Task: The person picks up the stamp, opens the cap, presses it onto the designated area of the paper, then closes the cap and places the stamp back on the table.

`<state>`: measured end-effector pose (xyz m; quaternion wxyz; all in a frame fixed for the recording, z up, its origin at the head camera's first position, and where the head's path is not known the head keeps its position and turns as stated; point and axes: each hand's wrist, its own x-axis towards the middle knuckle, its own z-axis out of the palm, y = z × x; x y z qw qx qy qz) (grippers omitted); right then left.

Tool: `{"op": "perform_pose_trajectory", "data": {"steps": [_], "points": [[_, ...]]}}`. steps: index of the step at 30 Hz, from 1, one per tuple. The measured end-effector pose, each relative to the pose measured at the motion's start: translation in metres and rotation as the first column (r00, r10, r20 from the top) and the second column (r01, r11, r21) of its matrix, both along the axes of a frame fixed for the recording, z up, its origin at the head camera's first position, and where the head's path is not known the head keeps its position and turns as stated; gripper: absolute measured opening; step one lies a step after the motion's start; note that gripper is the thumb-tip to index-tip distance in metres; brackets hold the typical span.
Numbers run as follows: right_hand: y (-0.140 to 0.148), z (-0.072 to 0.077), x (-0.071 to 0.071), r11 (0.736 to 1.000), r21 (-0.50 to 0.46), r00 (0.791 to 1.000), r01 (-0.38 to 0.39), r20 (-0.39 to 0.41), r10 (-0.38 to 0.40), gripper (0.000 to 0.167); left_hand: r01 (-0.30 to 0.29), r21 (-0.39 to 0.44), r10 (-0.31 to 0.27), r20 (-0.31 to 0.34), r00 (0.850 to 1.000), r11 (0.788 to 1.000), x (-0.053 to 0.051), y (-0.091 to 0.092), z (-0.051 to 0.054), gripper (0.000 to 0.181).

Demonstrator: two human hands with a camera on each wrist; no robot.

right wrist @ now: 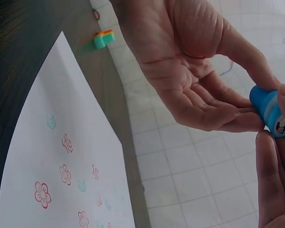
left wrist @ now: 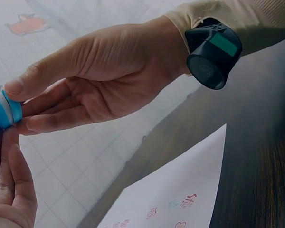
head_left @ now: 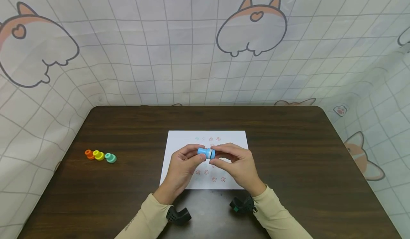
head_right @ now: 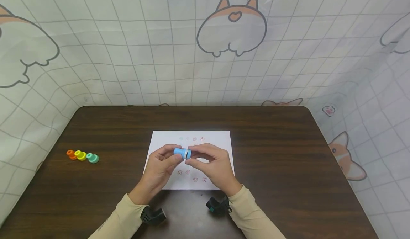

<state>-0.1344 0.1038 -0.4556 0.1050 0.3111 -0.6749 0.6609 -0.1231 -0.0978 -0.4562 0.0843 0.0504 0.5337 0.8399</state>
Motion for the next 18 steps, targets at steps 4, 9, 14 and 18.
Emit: {"op": "perform_pose_trajectory", "data": {"steps": [4,9,14,18], "points": [[-0.0005,-0.0003,-0.0008,1.000,0.003,1.000,0.009,-0.013,-0.009,0.035,-0.002,-0.006,0.002,0.009,1.000,1.000,-0.0011,0.0006,-0.0008,0.022],[-0.0009,-0.0005,-0.0015,1.000,0.010,0.999,0.027,-0.029,-0.026,0.036,0.000,-0.017,0.000,0.015,1.000,1.000,-0.0015,0.0011,-0.0018,0.022],[-0.0017,-0.0009,-0.0017,1.000,0.010,0.999,0.030,-0.046,-0.029,0.036,-0.004,-0.027,0.005,0.023,1.000,1.000,-0.0012,0.0014,-0.0024,0.022],[-0.0019,-0.0019,-0.0018,0.999,0.011,0.999,0.032,-0.042,-0.032,0.035,-0.010,-0.029,0.011,0.031,0.999,1.000,-0.0010,0.0018,-0.0027,0.022]]}}
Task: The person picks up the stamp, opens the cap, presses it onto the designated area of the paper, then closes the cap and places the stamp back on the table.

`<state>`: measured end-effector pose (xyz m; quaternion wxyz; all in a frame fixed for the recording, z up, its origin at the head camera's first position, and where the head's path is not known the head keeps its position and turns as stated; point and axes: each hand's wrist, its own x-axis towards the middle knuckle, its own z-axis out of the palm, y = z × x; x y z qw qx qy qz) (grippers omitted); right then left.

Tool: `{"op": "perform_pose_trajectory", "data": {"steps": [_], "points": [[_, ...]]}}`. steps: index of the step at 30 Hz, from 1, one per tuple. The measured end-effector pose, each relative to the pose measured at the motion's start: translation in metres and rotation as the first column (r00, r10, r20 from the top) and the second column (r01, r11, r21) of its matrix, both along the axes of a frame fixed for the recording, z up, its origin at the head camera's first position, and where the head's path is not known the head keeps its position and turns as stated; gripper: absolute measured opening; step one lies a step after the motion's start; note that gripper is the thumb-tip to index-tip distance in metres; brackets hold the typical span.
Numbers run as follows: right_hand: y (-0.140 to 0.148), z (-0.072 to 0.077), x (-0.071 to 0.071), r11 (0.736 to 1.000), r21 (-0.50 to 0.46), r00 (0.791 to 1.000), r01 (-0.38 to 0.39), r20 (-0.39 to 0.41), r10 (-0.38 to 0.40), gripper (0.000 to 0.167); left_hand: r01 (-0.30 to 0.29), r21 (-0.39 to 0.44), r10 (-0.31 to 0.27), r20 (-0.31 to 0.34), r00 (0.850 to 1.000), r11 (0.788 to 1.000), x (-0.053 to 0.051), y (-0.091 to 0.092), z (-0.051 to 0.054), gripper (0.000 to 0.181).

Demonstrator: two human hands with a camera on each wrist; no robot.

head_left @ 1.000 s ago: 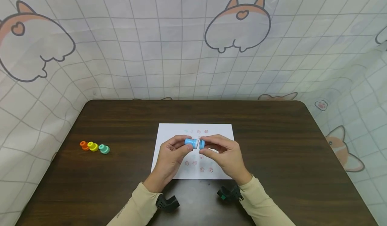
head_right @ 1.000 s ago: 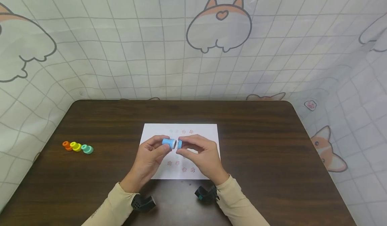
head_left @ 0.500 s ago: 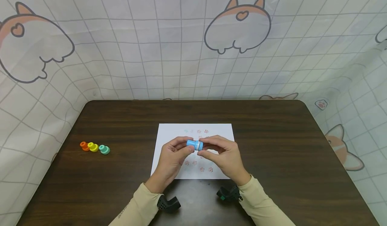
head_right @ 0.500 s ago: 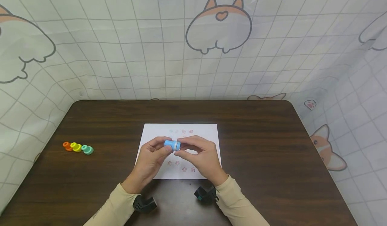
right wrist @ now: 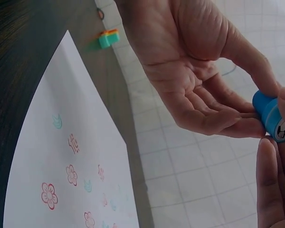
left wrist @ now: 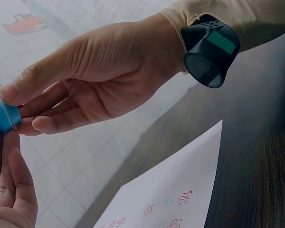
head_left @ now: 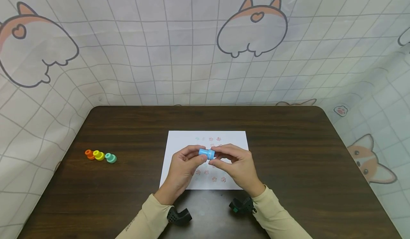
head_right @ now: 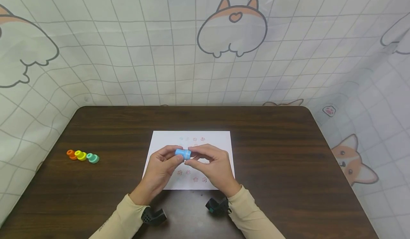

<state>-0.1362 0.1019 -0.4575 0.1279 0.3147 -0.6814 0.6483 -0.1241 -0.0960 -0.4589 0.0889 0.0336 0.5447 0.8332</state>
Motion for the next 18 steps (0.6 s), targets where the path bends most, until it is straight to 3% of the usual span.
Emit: {"op": "perform_pose_trajectory", "data": {"steps": [10,18], "points": [[-0.0012,-0.0050,0.0042,1.000,-0.002,0.999,0.014,0.039,-0.013,0.034,-0.033,-0.091,0.030,-0.029,0.999,0.995,0.0020,-0.0003,-0.0036,0.025],[-0.0033,-0.0058,0.0088,1.000,0.015,0.995,0.028,0.095,-0.029,0.035,-0.045,-0.097,0.042,-0.040,0.998,0.994,0.0044,-0.0009,-0.0070,0.023]]}}
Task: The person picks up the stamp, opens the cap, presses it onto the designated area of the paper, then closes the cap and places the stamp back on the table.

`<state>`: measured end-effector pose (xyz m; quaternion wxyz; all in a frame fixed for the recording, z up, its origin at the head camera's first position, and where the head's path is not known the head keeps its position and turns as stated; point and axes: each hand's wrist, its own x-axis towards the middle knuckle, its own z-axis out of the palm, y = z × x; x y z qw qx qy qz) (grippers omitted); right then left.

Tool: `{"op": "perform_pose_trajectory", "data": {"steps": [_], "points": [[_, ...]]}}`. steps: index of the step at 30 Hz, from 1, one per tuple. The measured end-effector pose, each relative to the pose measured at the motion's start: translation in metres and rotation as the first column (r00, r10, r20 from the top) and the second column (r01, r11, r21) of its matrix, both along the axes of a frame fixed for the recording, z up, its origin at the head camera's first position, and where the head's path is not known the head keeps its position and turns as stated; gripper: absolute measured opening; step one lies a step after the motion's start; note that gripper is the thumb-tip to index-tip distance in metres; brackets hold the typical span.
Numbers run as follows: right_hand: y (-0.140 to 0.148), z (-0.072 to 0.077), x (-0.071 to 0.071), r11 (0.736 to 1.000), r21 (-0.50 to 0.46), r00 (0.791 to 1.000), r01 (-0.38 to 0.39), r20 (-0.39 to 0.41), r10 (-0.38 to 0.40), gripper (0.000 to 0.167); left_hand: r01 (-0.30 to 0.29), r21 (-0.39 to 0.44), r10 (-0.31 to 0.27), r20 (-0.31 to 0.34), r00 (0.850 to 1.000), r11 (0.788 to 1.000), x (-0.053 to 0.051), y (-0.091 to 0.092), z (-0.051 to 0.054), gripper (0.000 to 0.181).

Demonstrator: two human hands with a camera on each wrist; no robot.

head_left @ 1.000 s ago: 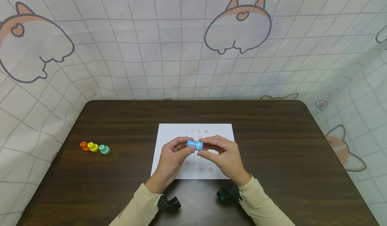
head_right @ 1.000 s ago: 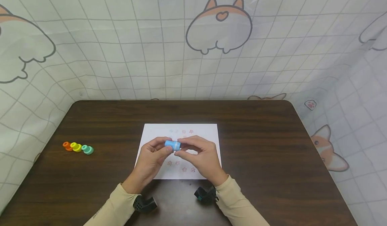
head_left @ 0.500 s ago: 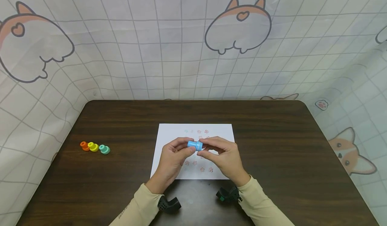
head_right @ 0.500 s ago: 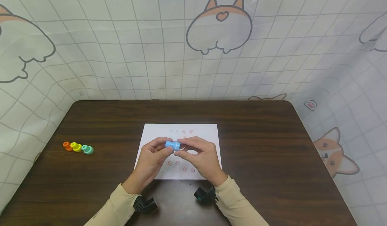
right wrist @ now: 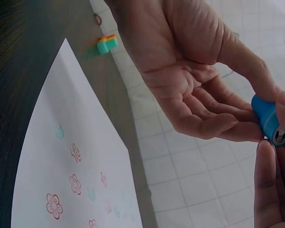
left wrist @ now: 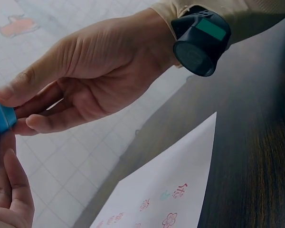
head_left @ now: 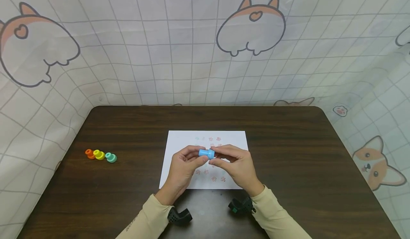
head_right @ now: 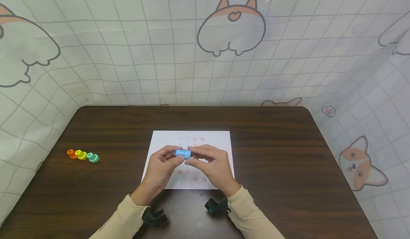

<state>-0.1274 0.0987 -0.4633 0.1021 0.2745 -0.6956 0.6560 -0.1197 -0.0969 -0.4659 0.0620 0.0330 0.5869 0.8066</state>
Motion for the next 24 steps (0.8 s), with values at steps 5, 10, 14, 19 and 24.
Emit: {"op": "perform_pose_trajectory", "data": {"steps": [5,10,14,19,24], "points": [[0.002,0.000,0.000,1.000,0.006,0.999,0.007,0.034,-0.007,0.034,-0.019,0.001,0.019,0.001,1.000,1.000,0.001,0.003,0.002,0.021],[0.002,-0.001,-0.002,1.000,-0.015,0.997,-0.022,0.069,0.023,0.036,-0.023,0.017,0.023,-0.004,1.000,1.000,0.003,0.003,0.000,0.019],[0.001,-0.001,-0.002,0.999,-0.015,0.995,-0.035,0.090,0.037,0.039,-0.020,0.006,0.020,-0.025,0.999,1.000,0.004,-0.002,0.001,0.019],[0.003,0.001,-0.002,1.000,-0.009,0.993,-0.023,0.118,0.024,0.042,-0.058,-0.076,0.055,-0.045,0.997,0.995,0.004,-0.012,0.003,0.021],[0.010,0.005,-0.004,0.998,0.031,0.989,0.046,0.143,-0.050,0.039,-0.111,-0.182,0.103,-0.052,0.993,0.977,0.002,-0.030,0.003,0.030]]}}
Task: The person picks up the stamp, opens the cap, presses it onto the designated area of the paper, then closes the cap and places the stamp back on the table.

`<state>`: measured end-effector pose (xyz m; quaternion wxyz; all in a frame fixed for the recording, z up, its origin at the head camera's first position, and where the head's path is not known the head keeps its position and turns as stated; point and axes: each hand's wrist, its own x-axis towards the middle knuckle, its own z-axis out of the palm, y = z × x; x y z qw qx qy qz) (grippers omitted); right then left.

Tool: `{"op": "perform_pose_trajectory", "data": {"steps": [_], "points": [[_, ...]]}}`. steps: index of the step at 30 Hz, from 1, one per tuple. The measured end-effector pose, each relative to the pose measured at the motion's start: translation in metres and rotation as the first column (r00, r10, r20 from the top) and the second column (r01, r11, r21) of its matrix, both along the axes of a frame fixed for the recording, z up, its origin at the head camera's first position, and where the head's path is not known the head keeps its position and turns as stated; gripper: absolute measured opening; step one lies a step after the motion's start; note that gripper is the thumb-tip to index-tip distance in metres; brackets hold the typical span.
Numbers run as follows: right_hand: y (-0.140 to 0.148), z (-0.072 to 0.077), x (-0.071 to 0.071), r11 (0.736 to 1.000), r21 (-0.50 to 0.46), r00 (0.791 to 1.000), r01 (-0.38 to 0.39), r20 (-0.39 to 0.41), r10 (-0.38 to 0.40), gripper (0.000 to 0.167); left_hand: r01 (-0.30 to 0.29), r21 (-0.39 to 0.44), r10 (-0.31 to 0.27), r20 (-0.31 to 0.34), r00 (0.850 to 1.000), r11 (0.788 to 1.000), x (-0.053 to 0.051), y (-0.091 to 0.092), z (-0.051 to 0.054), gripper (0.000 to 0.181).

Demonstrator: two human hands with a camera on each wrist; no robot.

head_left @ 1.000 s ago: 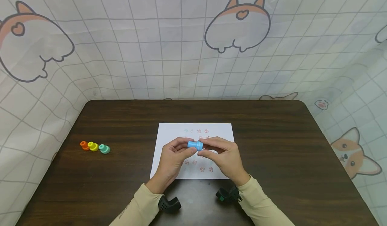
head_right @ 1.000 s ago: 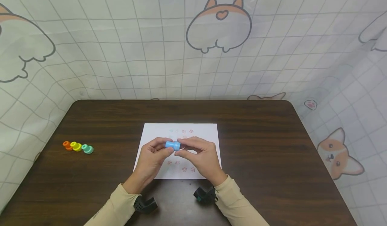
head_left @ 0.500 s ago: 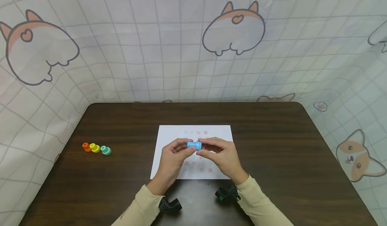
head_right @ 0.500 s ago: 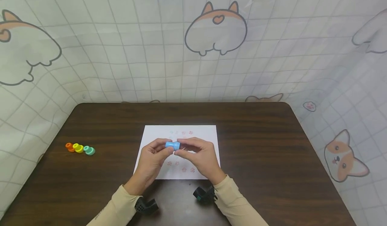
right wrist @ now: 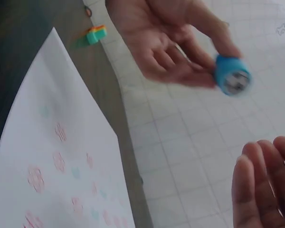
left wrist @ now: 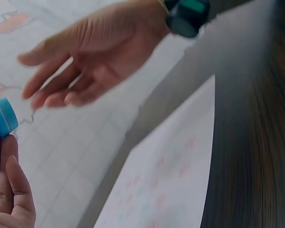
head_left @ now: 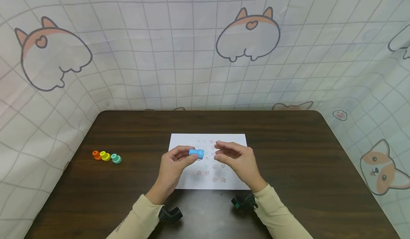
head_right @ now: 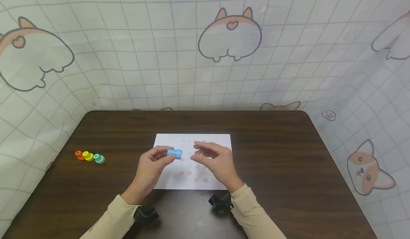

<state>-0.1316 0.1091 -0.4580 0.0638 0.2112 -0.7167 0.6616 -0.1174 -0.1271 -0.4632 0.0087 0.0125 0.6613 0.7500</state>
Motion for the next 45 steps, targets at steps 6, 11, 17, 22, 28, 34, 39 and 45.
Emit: {"op": "perform_pose_trajectory", "data": {"steps": [6,11,17,22,28,34,39,45], "points": [[0.012,-0.003,-0.008,0.989,0.096,0.993,0.114,-0.014,-0.113,0.034,-0.046,-0.137,0.043,-0.023,0.999,0.989,-0.001,-0.030,-0.005,0.038],[0.025,-0.010,-0.012,0.949,0.249,0.982,0.191,-0.056,-0.183,0.034,-0.065,-0.255,0.053,-0.056,0.997,0.965,-0.001,-0.056,-0.011,0.038],[0.037,-0.018,-0.011,0.811,0.564,0.988,0.154,-0.095,-0.122,0.054,-0.067,-0.377,0.033,-0.094,0.995,0.924,0.000,-0.087,-0.017,0.037],[0.044,-0.026,-0.010,0.679,0.729,0.996,0.085,-0.087,-0.032,0.075,-0.090,-0.504,0.029,-0.128,0.991,0.859,0.001,-0.106,-0.022,0.034],[0.051,-0.034,-0.009,0.573,0.814,0.989,0.095,-0.144,0.040,0.082,-0.149,-0.636,0.044,-0.178,0.983,0.757,0.004,-0.123,-0.022,0.030],[0.054,-0.041,-0.005,0.409,0.911,0.986,0.048,-0.108,0.125,0.095,-0.177,-0.725,0.056,-0.188,0.981,0.665,0.006,-0.140,-0.023,0.030],[0.054,-0.042,0.000,0.333,0.943,0.992,-0.007,-0.037,0.124,0.102,-0.180,-0.781,0.056,-0.184,0.981,0.598,0.006,-0.151,-0.023,0.031],[0.054,-0.043,0.002,0.298,0.954,0.994,-0.039,0.008,0.107,0.106,-0.175,-0.822,0.048,-0.178,0.983,0.542,0.008,-0.160,-0.023,0.032]]}}
